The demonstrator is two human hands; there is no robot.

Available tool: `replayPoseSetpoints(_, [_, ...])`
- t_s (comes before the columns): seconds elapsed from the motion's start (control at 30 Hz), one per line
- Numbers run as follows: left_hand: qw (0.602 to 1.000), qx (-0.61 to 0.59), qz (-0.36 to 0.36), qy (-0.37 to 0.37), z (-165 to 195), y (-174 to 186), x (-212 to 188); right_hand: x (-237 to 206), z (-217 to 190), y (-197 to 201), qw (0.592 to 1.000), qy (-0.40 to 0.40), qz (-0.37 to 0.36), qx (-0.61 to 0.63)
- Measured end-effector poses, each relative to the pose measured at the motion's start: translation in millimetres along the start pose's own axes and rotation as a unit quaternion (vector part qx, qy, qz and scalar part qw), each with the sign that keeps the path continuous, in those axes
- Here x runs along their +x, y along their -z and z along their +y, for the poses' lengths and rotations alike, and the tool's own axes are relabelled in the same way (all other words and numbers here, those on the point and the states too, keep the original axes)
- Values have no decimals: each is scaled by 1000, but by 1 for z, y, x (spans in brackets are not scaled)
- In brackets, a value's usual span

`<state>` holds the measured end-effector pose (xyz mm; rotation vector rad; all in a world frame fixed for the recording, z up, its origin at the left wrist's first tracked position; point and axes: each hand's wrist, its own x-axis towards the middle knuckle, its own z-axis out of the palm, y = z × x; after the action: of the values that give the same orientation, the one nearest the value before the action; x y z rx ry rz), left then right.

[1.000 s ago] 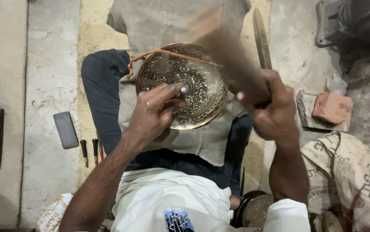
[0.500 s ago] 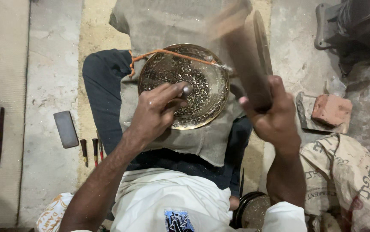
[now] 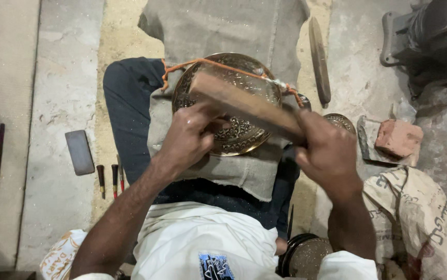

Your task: The person sits on the floor with an ornate brass plate resting on a cloth cushion on their lap. They hold a small punch against the plate's embossed pattern with one hand and repeatedly strike the punch with a wooden mallet in the other hand, working across the decorative surface to shape the metal relief.

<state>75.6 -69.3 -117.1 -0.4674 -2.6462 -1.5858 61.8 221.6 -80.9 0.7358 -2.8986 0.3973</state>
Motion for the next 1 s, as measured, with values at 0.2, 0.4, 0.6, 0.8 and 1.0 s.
replayPoseSetpoints(0.2, [999, -35, 14, 34, 2, 3, -5, -13, -7, 4, 951, -49, -32, 304])
replayPoseSetpoints(0.4, [1000, 14, 7, 3, 2, 1, -2, -16, 0, 3, 945, -12, -12, 328])
replayPoseSetpoints(0.6, [999, 22, 38, -12, 5, -9, -1, -9, 1, 15, 841, -130, 6, 524])
replayPoseSetpoints(0.8, [998, 37, 47, -34, 11, -11, -4, -5, 3, 37, 960, -84, -66, 259])
replayPoseSetpoints(1.0, [999, 35, 34, -12, 13, -9, -4, -6, -2, 37, 957, -135, -211, 147])
